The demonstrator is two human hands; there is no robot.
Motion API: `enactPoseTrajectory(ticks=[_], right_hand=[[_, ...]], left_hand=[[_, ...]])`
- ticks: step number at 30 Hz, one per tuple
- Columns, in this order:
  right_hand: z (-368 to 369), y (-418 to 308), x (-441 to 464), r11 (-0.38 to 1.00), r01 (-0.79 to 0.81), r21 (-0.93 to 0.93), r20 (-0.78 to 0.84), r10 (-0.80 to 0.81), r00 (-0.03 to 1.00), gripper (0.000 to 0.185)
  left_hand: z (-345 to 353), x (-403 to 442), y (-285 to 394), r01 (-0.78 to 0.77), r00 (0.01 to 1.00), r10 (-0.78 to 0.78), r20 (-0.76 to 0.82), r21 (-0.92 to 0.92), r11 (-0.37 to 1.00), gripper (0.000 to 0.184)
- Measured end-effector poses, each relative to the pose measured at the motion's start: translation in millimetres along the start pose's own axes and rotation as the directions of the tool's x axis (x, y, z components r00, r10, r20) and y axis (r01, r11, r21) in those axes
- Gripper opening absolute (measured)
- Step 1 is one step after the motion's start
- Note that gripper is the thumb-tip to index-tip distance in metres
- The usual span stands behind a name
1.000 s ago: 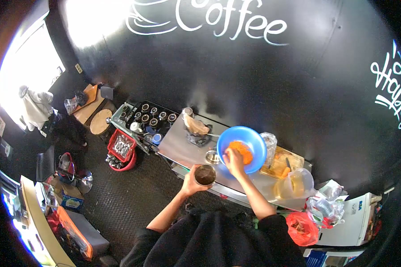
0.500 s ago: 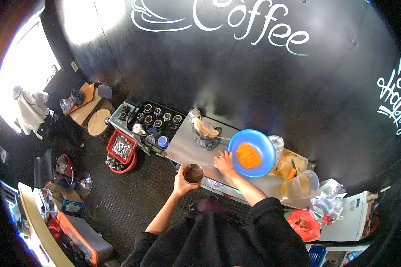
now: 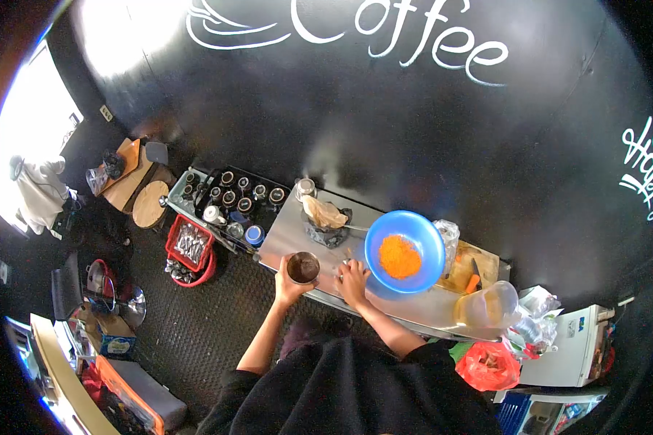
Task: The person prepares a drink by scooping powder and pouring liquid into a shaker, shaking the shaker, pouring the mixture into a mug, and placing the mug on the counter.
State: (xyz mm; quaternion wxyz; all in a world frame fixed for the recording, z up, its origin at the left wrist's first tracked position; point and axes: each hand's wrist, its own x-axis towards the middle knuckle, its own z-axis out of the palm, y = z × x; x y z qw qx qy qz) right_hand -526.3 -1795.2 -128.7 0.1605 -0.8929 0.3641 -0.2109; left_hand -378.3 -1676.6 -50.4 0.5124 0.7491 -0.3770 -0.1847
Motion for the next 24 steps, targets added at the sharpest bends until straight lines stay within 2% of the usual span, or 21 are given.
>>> enactPoseTrajectory(ticks=[1,2,4,5,7,8,10,11,12,14,15,17,18,19,21,24], right_hand=[[1,-2,5,0.997,-0.068,-0.023,0.119,0.071,0.990,0.042],[1,-5,7,0.997,-0.068,-0.022,0.116,0.070,0.991,0.042],[-4,-15,12,0.949,-0.201,-0.243,0.127,0.237,0.963,0.064],[-6,-16,18,0.950,-0.200,-0.241,0.127,0.235,0.964,0.064],[-7,-12,29,0.916,-0.310,-0.254,0.450,0.396,0.801,0.078],[-6,-9,33,0.917,-0.311,-0.251,0.448,0.395,0.802,0.078],[9,6,41,0.898,-0.439,-0.035,0.531,0.389,0.753,0.081],[15,16,44,0.911,-0.410,0.052,0.523,0.325,0.788,0.081],[12,17,50,0.909,-0.413,0.055,0.516,0.328,0.792,0.081],[-3,10,60,0.717,-0.449,0.532,0.371,0.279,0.886,0.078],[-9,6,65,0.669,-0.404,0.623,0.234,0.334,0.913,0.072],[-31,-9,88,0.566,-0.202,0.799,-0.048,0.394,0.918,0.063],[-38,-13,99,0.506,-0.085,0.858,-0.156,0.416,0.896,0.060],[-57,-27,112,0.509,-0.073,0.858,-0.170,0.415,0.894,0.060],[-104,-66,128,0.245,0.074,0.967,-0.140,0.264,0.954,0.064],[-102,-87,143,0.177,0.233,0.956,-0.254,0.104,0.962,0.075]], left_hand=[[2,3,0,-0.013,1.000,0.013,-0.020,-0.023,1.000,0.076],[3,8,0,-0.031,0.999,0.029,-0.043,-0.046,0.998,0.076],[7,15,-6,-0.060,0.996,0.057,-0.073,-0.034,0.998,0.075],[8,19,-9,-0.071,0.995,0.066,-0.076,-0.056,0.996,0.074],[7,24,-9,-0.082,0.994,0.076,-0.080,-0.077,0.994,0.074],[8,27,-9,-0.085,0.994,0.079,-0.077,-0.071,0.994,0.073],[6,35,-11,-0.095,0.994,0.091,-0.067,-0.061,0.994,0.073],[5,39,-13,-0.106,0.994,0.099,-0.046,-0.165,0.981,0.073],[4,46,-14,-0.113,0.994,0.111,-0.024,-0.269,0.957,0.073],[-4,57,-9,-0.106,0.994,0.111,0.001,-0.292,0.950,0.074],[-6,64,-9,-0.142,0.988,0.152,0.007,-0.321,0.936,0.074],[-12,77,-5,-0.170,0.981,0.194,0.019,-0.398,0.901,0.077],[-17,85,-1,-0.179,0.979,0.204,0.020,-0.399,0.899,0.077],[-23,95,5,-0.201,0.968,0.242,0.071,-0.360,0.911,0.079],[-30,111,17,-0.212,0.943,0.285,0.173,-0.349,0.913,0.083],[-37,126,58,-0.242,0.922,0.346,0.172,-0.441,0.864,0.082]])
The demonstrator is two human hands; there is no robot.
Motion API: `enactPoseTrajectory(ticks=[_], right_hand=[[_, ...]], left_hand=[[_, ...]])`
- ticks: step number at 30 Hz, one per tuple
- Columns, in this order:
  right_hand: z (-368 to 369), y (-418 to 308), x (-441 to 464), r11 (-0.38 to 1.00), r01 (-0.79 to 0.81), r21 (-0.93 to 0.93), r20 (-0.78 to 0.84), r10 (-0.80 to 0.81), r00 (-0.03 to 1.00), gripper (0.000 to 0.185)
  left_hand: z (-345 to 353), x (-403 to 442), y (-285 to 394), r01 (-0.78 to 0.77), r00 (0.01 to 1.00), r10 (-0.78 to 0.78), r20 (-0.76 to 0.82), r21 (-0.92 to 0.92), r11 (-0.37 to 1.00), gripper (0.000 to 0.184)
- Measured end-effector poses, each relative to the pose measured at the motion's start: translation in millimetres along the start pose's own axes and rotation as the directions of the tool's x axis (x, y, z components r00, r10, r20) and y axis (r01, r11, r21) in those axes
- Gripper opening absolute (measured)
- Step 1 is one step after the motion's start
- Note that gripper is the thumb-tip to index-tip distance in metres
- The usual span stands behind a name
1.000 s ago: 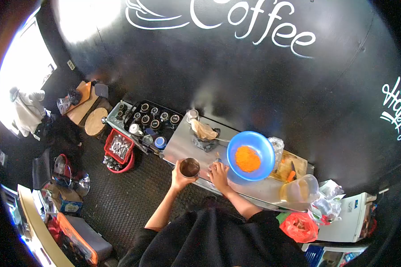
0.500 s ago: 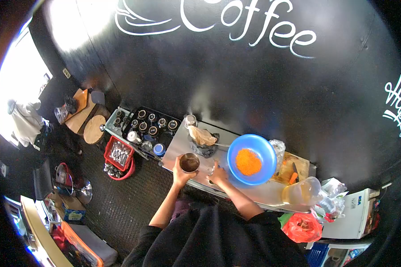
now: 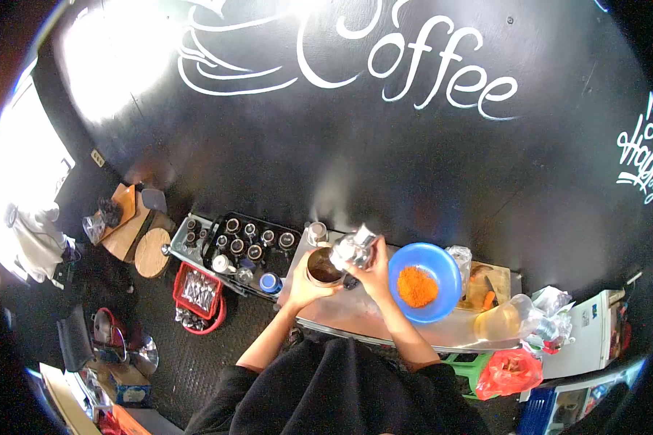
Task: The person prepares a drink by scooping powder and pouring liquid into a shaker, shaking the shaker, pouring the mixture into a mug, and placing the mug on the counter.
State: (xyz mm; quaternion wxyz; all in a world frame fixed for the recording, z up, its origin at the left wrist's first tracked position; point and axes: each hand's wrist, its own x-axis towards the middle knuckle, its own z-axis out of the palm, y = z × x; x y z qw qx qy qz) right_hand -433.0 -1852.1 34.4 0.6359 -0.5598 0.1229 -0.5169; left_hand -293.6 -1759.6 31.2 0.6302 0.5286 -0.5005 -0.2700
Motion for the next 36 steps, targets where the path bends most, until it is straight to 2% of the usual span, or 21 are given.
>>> enactPoseTrajectory(ticks=[1,2,5,7,8,9,11,16,18,23,25,27,30,31,34,36], right_hand=[[12,-10,4,0.999,-0.013,0.035,0.029,0.012,0.999,0.076],[22,-22,11,0.994,0.080,-0.074,0.090,-0.073,0.993,0.078],[28,-25,17,0.980,0.121,-0.160,0.101,-0.106,0.989,0.077],[27,-29,19,0.950,0.181,-0.254,0.141,-0.149,0.979,0.078],[27,-31,20,0.950,0.180,-0.256,0.140,-0.148,0.979,0.078],[26,-34,21,0.961,0.168,-0.221,0.139,-0.139,0.980,0.078],[25,-41,23,0.976,0.142,-0.164,0.144,-0.119,0.982,0.077],[18,-59,22,0.976,0.079,-0.204,0.152,-0.048,0.987,0.074],[11,-62,19,0.979,0.052,-0.197,0.159,-0.021,0.987,0.074],[-5,-74,13,0.948,-0.008,-0.317,0.157,0.061,0.986,0.077],[-6,-83,12,0.933,-0.001,-0.360,0.167,0.065,0.984,0.078],[-10,-85,10,0.884,0.032,-0.467,0.175,0.057,0.983,0.081],[-15,-92,7,0.886,0.037,-0.462,0.188,0.057,0.981,0.081],[-17,-94,6,0.917,-0.027,-0.397,0.173,0.104,0.979,0.082],[-24,-90,2,0.920,0.027,-0.391,0.201,0.057,0.978,0.077],[-32,-95,2,0.931,-0.012,-0.364,0.227,0.102,0.968,0.077]], left_hand=[[0,6,4,0.025,1.000,-0.024,0.013,-0.028,0.999,0.084],[0,12,8,0.018,1.000,-0.018,0.021,-0.031,0.999,0.084],[-3,26,19,-0.035,0.994,0.030,0.109,0.044,0.998,0.079],[1,29,28,-0.054,0.993,0.052,0.104,0.019,0.998,0.079],[3,30,32,-0.071,0.993,0.071,0.096,-0.004,0.997,0.078],[2,31,34,-0.103,0.991,0.096,0.090,0.078,0.992,0.076],[3,33,41,-0.096,0.991,0.086,0.103,0.094,0.991,0.074],[17,30,33,-0.047,0.995,0.039,0.092,0.087,0.995,0.069],[23,28,36,-0.090,0.992,0.080,0.095,0.101,0.991,0.068],[41,23,47,-0.030,0.993,0.025,0.112,0.050,0.998,0.068],[49,20,47,-0.030,0.993,0.025,0.114,0.045,0.999,0.068],[58,16,48,0.002,0.998,0.001,0.065,-0.042,0.999,0.069],[65,9,56,0.024,0.999,-0.023,0.026,-0.017,1.000,0.069],[68,8,57,0.023,0.999,-0.023,0.025,-0.017,1.000,0.069],[73,6,59,0.007,1.000,-0.007,0.018,0.003,1.000,0.069],[73,5,58,0.037,0.995,-0.034,0.094,-0.031,0.999,0.071]])
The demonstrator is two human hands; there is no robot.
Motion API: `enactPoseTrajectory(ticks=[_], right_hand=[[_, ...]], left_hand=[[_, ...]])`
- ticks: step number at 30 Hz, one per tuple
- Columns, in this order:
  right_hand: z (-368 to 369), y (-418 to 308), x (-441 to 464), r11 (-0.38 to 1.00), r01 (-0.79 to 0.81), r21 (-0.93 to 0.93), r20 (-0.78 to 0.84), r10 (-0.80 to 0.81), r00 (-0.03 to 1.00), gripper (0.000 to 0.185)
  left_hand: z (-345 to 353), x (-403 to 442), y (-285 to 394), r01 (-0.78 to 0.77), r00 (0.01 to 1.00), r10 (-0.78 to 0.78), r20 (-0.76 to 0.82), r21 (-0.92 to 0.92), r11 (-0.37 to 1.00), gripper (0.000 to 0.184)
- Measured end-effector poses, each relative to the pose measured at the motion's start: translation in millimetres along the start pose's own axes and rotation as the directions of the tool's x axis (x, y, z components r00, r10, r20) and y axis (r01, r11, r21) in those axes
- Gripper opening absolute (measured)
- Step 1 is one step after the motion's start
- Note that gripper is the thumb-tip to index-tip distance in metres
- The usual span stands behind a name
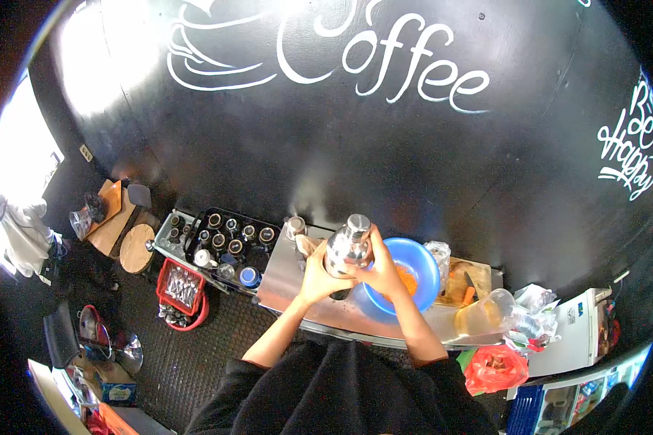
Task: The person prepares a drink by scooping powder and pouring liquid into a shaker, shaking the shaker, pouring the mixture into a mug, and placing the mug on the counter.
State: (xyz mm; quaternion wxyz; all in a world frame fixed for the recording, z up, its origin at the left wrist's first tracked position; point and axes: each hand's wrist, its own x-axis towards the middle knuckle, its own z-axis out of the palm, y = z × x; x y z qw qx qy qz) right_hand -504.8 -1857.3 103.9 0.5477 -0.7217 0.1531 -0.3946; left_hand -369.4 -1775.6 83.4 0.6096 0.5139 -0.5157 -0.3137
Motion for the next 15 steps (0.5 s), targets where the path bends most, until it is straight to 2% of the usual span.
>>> enactPoseTrajectory(ticks=[1,2,3,7,8,10,12,13,15], right_hand=[[-5,-1,-1,0.999,-0.035,0.034,0.040,0.033,0.999,0.078],[-10,4,0,0.986,-0.095,0.138,0.036,0.091,0.995,0.082],[-16,-1,2,0.989,-0.065,0.132,0.085,0.054,0.995,0.083],[-18,-16,5,0.991,-0.015,0.135,0.199,-0.012,0.980,0.087],[-15,-14,3,0.991,-0.016,0.136,0.199,-0.011,0.980,0.087],[-9,-10,2,0.982,0.028,0.188,0.099,-0.047,0.994,0.090],[-5,-10,1,0.978,0.044,0.202,0.064,-0.057,0.996,0.092],[-2,-11,0,0.960,-0.017,0.280,0.029,0.009,1.000,0.094],[1,-15,2,0.947,-0.077,0.312,0.011,0.078,0.997,0.099]], left_hand=[[-1,0,0,0.002,1.000,-0.002,-0.001,0.004,1.000,0.071],[-3,0,0,0.015,0.998,-0.012,0.065,-0.057,0.998,0.072],[-4,-1,1,0.033,0.991,-0.017,0.131,-0.118,0.992,0.073],[-6,-2,8,0.012,0.985,0.017,0.173,-0.169,0.986,0.074],[-5,-1,9,0.021,0.981,0.022,0.195,-0.213,0.977,0.074],[-3,1,14,0.026,0.975,0.031,0.218,-0.254,0.967,0.073],[-1,-1,19,0.032,0.985,0.011,0.170,-0.248,0.968,0.071],[-2,-1,26,0.016,0.990,0.011,0.140,-0.193,0.981,0.068],[-2,-3,29,0.003,0.994,0.017,0.112,-0.177,0.984,0.068]])
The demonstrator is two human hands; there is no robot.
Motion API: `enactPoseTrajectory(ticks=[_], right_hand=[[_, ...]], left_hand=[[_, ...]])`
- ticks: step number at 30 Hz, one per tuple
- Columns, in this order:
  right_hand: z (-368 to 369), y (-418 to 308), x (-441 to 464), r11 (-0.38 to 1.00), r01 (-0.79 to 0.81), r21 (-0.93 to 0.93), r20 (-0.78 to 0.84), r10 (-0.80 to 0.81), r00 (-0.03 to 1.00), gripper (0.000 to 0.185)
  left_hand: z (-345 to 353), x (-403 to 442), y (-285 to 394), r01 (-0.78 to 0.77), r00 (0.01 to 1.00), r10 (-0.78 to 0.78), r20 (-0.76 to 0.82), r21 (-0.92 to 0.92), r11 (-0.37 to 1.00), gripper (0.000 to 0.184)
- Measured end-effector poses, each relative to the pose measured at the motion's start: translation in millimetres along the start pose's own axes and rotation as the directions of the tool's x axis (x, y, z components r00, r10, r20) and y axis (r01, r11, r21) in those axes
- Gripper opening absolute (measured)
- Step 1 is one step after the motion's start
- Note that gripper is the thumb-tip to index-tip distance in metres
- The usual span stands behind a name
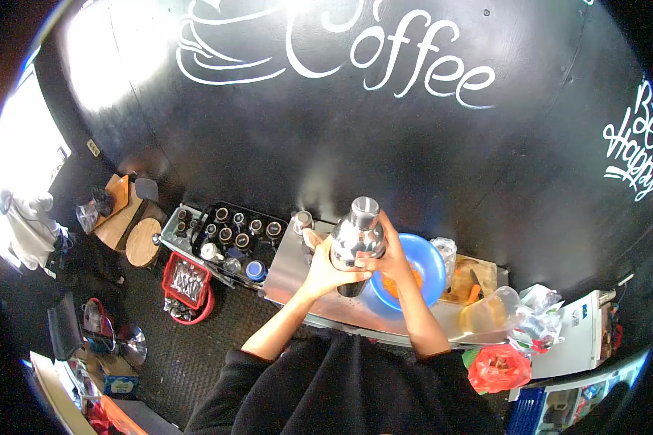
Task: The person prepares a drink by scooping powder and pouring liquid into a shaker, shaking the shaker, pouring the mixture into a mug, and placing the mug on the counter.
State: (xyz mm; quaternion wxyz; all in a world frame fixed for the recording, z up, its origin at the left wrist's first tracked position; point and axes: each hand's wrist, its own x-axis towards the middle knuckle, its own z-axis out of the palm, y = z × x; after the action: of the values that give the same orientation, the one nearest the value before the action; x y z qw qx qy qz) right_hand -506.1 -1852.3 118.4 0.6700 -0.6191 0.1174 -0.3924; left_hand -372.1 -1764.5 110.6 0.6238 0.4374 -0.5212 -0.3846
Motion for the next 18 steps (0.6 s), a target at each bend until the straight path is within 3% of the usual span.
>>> enactPoseTrajectory(ticks=[7,9,12,14,15,17,18], right_hand=[[2,13,11,0.993,0.009,0.120,-0.017,-0.007,1.000,0.100],[2,9,14,0.999,-0.024,-0.031,-0.024,0.023,0.999,0.102],[-2,-1,11,0.993,0.006,-0.115,0.007,-0.005,1.000,0.106],[-10,-4,8,0.995,0.079,-0.064,0.039,-0.077,0.996,0.106],[-13,-7,6,0.989,0.147,-0.011,0.070,-0.146,0.987,0.106],[-21,-16,14,0.983,0.180,-0.040,0.133,-0.174,0.976,0.101],[-25,-20,14,0.987,0.154,-0.057,0.202,-0.139,0.969,0.096]], left_hand=[[3,2,2,-0.028,0.983,0.061,-0.173,0.185,0.982,0.069],[3,2,2,-0.021,0.976,0.075,-0.206,0.256,0.967,0.069],[-5,8,-5,0.025,0.989,-0.005,-0.148,0.131,0.991,0.068],[-18,18,-8,0.125,0.981,-0.118,0.153,-0.032,0.992,0.066],[-18,21,-5,0.126,0.982,-0.120,0.149,-0.037,0.991,0.066],[-18,25,1,0.183,0.905,-0.134,0.404,-0.086,0.979,0.064],[-14,28,-1,0.181,0.884,-0.117,0.452,-0.101,0.978,0.065]])
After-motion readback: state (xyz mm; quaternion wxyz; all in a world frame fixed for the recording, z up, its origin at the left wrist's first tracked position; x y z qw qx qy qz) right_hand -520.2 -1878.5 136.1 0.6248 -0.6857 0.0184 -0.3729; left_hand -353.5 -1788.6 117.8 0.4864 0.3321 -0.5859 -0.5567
